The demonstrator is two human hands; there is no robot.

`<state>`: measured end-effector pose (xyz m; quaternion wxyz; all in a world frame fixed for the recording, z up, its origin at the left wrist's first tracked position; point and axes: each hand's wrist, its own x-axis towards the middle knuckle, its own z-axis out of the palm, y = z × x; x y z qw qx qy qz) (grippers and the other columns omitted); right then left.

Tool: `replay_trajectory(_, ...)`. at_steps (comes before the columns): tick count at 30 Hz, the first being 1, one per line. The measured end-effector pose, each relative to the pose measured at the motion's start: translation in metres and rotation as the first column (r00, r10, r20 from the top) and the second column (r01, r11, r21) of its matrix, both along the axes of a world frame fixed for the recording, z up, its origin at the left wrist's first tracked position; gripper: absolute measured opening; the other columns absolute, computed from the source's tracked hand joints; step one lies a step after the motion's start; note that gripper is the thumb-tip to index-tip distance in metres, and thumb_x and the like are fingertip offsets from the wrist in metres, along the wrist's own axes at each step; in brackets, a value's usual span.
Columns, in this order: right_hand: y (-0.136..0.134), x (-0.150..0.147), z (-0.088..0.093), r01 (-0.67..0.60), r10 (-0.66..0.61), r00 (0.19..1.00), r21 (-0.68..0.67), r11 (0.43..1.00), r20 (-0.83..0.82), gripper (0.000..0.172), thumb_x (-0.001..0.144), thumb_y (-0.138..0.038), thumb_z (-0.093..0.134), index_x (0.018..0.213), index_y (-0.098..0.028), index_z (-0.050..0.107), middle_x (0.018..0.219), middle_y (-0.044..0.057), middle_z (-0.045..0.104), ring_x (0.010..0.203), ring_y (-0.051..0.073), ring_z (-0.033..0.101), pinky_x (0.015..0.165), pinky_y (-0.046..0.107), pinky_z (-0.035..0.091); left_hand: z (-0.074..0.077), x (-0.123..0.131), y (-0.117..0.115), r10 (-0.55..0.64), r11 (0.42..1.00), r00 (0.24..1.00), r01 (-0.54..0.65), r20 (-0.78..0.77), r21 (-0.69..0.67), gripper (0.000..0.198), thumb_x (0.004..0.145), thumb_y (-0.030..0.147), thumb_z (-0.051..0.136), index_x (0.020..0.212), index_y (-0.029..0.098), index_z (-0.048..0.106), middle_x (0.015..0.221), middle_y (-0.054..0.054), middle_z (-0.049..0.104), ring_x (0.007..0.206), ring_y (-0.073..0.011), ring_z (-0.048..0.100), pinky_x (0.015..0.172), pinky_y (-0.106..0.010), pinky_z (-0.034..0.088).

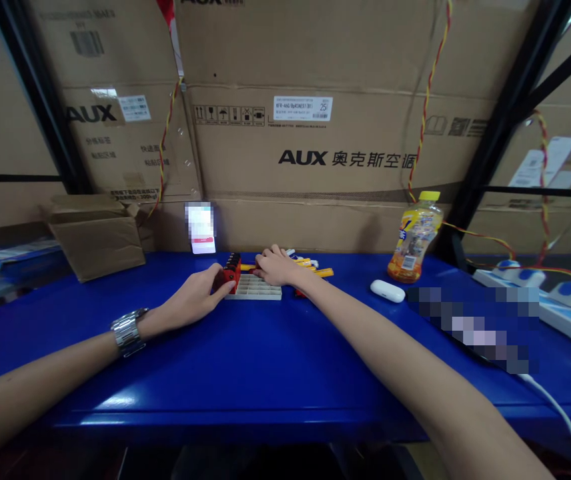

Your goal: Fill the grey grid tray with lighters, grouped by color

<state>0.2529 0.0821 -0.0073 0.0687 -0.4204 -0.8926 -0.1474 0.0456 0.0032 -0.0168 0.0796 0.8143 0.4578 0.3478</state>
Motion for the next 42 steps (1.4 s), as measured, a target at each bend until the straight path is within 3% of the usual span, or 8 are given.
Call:
replay_trajectory(6,-0.006,0.004,-0.005,-0.029,0.033,0.998,0.065,0.997,-0.061,0.015,0.09,-0.024,0.044,0.094,-0.015,0.054,0.1,0.017,0.061,0.094,0.029,0.049,0.077,0.038,0.037,-0.005,-0.002,0.001,-0.026,1.0,1.0,0.026,0.01,0.014,0.018,0.084,0.036,0.052,0.078,0.02,0.046,0.066,-0.003,0.055,0.056,-0.0171,0.048,0.054,-0.03,0.028)
replay_trajectory(9,-0.015,0.006,-0.003,-0.067,0.065,0.956,0.003,0.998,-0.286,0.012,0.094,-0.023,0.034,0.095,-0.017,0.045,0.092,0.014,0.061,0.083,0.024,0.054,0.074,0.036,0.039,-0.005,-0.002,0.001,-0.018,1.0,1.0,0.018,-0.017,0.003,0.018,0.086,0.036,0.05,0.079,0.02,0.046,0.067,-0.004,0.056,0.057,-0.0176,0.049,0.054,-0.03,0.028)
replay_trajectory(15,-0.037,0.01,0.0,-0.273,0.074,0.549,-0.095,0.957,-0.833,0.017,0.096,-0.037,0.031,0.101,-0.021,0.031,0.077,0.002,0.055,0.064,0.014,0.054,0.062,0.03,0.043,-0.002,0.001,-0.004,-0.054,0.998,0.998,0.052,-0.045,-0.04,0.014,0.087,0.032,0.048,0.081,0.02,0.042,0.071,-0.004,0.058,0.06,-0.0181,0.051,0.056,-0.029,0.031)
replay_trajectory(20,-0.047,0.011,-0.003,-0.266,-0.071,0.464,-0.215,0.94,-0.883,0.026,0.091,-0.044,0.042,0.08,-0.021,0.04,0.07,0.0,0.054,0.061,0.012,0.052,0.059,0.029,0.041,0.0,0.003,-0.006,-0.063,0.997,0.993,0.058,-0.097,-0.056,0.013,0.088,0.032,0.044,0.085,0.02,0.041,0.076,-0.005,0.059,0.064,-0.0189,0.053,0.058,-0.03,0.034)
replay_trajectory(23,-0.049,0.006,-0.003,-0.428,-0.181,0.261,-0.282,0.859,-0.948,0.024,0.088,-0.043,0.047,0.08,-0.022,0.038,0.064,-0.004,0.052,0.049,0.009,0.048,0.048,0.024,0.037,0.001,0.003,-0.007,-0.049,0.997,0.987,0.039,-0.155,-0.063,0.013,0.088,0.032,0.042,0.086,0.02,0.039,0.077,-0.006,0.058,0.065,-0.0197,0.053,0.058,-0.031,0.035)
replay_trajectory(27,-0.054,0.002,0.0,-0.516,-0.386,0.07,-0.365,0.775,-0.92,0.03,0.086,-0.049,0.045,0.071,-0.022,0.042,0.043,-0.01,0.03,0.033,0.005,0.021,0.036,0.021,0.015,0.002,0.003,-0.006,-0.053,0.998,0.982,0.043,-0.182,-0.055,0.011,0.088,0.03,0.041,0.086,0.02,0.037,0.079,-0.006,0.059,0.066,-0.0199,0.054,0.059,-0.031,0.036)
replay_trajectory(35,-0.061,0.002,0.006,-0.526,-0.596,-0.047,-0.487,0.697,-0.802,0.044,0.089,-0.047,0.02,0.054,-0.023,0.033,0.033,-0.007,0.022,0.028,0.007,0.014,0.033,0.024,0.012,0.0,0.003,-0.004,-0.049,0.998,0.979,0.043,-0.198,-0.039,0.013,0.088,0.033,0.041,0.087,0.02,0.039,0.078,-0.006,0.059,0.066,-0.0202,0.055,0.058,-0.032,0.036)
replay_trajectory(42,-0.06,0.001,0.008,-0.508,-0.556,-0.058,-0.455,0.731,-0.829,0.04,0.089,-0.045,0.02,0.057,-0.023,0.033,0.033,-0.007,0.023,0.028,0.007,0.015,0.033,0.023,0.012,-0.005,-0.001,0.007,-0.003,0.99,1.0,0.001,-0.012,-0.142,0.041,0.08,0.048,0.057,0.103,0.017,0.043,0.098,-0.011,0.064,0.085,-0.0243,0.062,0.071,-0.037,0.048)
